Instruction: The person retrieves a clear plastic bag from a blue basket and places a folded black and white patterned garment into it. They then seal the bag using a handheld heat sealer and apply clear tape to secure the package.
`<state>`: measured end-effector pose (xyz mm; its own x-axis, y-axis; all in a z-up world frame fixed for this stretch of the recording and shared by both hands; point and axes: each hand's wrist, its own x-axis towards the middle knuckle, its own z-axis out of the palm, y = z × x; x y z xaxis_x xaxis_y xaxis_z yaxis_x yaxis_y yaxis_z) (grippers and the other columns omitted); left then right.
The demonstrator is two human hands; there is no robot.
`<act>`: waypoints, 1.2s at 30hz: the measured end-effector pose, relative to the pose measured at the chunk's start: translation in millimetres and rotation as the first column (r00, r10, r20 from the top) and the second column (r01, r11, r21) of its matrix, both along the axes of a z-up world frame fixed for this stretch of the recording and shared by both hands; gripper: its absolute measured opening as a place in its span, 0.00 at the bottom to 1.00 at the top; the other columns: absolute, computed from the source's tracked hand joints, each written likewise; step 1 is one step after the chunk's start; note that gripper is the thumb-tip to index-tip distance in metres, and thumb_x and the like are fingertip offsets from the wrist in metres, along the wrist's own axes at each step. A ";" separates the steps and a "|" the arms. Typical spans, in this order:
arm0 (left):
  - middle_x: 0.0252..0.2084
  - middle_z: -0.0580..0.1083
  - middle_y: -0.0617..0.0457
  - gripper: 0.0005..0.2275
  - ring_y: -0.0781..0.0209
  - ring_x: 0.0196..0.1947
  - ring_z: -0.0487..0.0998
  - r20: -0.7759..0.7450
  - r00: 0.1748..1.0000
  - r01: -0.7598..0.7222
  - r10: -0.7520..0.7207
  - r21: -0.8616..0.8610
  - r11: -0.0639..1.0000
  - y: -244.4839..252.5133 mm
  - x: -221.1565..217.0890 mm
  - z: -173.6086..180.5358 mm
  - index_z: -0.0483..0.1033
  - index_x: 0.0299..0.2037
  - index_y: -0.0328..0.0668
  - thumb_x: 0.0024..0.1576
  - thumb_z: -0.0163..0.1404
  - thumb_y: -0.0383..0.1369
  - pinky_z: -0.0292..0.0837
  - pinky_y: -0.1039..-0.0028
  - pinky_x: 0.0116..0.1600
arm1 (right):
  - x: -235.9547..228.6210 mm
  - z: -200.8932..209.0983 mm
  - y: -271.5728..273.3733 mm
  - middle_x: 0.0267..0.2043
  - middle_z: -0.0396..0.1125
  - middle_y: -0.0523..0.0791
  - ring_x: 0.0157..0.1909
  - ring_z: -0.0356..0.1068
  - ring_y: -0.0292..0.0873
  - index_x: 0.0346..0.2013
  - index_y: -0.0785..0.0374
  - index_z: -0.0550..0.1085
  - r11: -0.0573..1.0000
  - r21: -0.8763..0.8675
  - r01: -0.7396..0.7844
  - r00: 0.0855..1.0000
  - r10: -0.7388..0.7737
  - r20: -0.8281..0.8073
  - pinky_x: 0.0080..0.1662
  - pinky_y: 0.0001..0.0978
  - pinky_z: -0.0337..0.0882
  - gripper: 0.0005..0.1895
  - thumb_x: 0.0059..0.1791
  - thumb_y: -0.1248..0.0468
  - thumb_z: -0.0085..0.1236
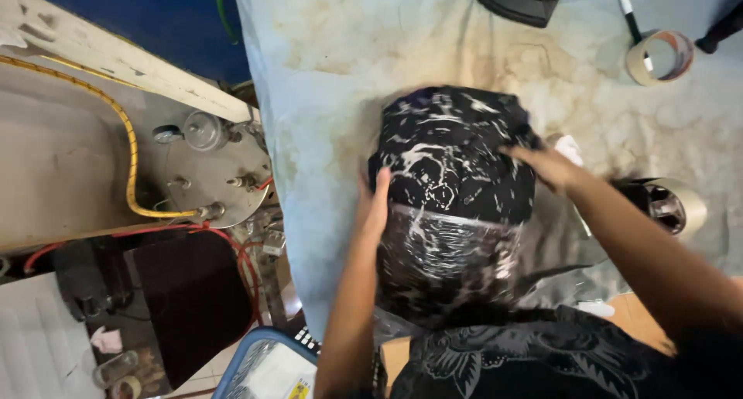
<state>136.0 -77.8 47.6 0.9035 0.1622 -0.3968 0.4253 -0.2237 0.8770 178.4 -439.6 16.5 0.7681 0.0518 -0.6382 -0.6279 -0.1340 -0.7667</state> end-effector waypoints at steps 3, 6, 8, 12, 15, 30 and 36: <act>0.67 0.71 0.39 0.39 0.42 0.69 0.71 -0.037 0.936 0.346 -0.349 0.270 0.899 -24.3 62.5 37.3 0.69 0.68 0.42 0.54 0.45 0.63 0.63 0.62 0.70 | -84.2 -18.0 -28.7 0.67 0.68 0.49 0.69 0.62 0.49 0.71 0.67 0.67 1.000 -0.001 0.017 0.991 -0.017 -0.130 0.68 0.42 0.57 0.48 0.46 0.36 0.54; 0.69 0.65 0.40 0.43 0.42 0.69 0.65 -0.130 0.749 0.635 -0.649 0.419 0.649 -84.4 107.2 55.5 0.64 0.70 0.49 0.49 0.39 0.70 0.59 0.56 0.70 | -188.5 -31.9 -39.5 0.62 0.71 0.55 0.63 0.66 0.56 0.72 0.51 0.61 0.990 -0.089 -0.107 0.827 0.039 -0.560 0.63 0.64 0.56 0.45 0.48 0.30 0.35; 0.72 0.59 0.39 0.49 0.42 0.71 0.59 -0.253 0.562 0.812 -0.787 0.348 0.468 -138.3 117.4 49.5 0.57 0.72 0.50 0.46 0.35 0.75 0.52 0.52 0.70 | -255.3 -55.5 -27.5 0.62 0.72 0.53 0.62 0.69 0.54 0.66 0.61 0.69 0.946 0.221 -0.236 0.889 0.302 -0.345 0.64 0.44 0.64 0.45 0.47 0.32 0.41; 0.68 0.68 0.46 0.48 0.45 0.68 0.68 -0.328 0.073 0.915 -0.942 0.398 -0.068 -244.6 63.4 15.5 0.71 0.66 0.57 0.42 0.31 0.77 0.59 0.55 0.70 | -282.6 -91.5 10.5 0.67 0.67 0.51 0.67 0.64 0.51 0.69 0.63 0.65 0.794 0.353 -0.495 0.743 0.597 -0.302 0.67 0.41 0.61 0.40 0.50 0.40 0.43; 0.63 0.72 0.46 0.50 0.46 0.65 0.71 -0.502 -0.119 0.738 -0.857 0.533 -0.414 -283.6 2.7 10.0 0.75 0.60 0.50 0.41 0.29 0.80 0.64 0.54 0.66 | -301.6 -121.3 47.1 0.71 0.62 0.50 0.70 0.60 0.48 0.70 0.64 0.63 0.533 0.414 -0.738 0.570 0.820 -0.041 0.69 0.38 0.58 0.37 0.53 0.45 0.45; 0.75 0.56 0.43 0.38 0.52 0.74 0.55 0.019 0.996 -0.081 0.084 -0.133 0.988 -9.7 36.5 -14.4 0.52 0.73 0.34 0.61 0.42 0.57 0.48 0.66 0.73 | -38.0 25.0 6.7 0.73 0.56 0.48 0.68 0.61 0.48 0.76 0.53 0.50 0.967 0.083 0.241 0.964 -0.248 0.093 0.61 0.43 0.65 0.46 0.49 0.36 0.45; 0.71 0.65 0.42 0.36 0.51 0.72 0.63 -0.057 0.990 0.131 -0.132 -0.017 0.991 12.5 -28.6 -52.2 0.63 0.69 0.33 0.62 0.37 0.59 0.53 0.68 0.73 | -47.1 21.2 39.9 0.76 0.47 0.55 0.75 0.53 0.52 0.77 0.58 0.33 0.988 0.054 0.145 0.988 -0.147 0.040 0.69 0.40 0.56 0.59 0.46 0.35 0.51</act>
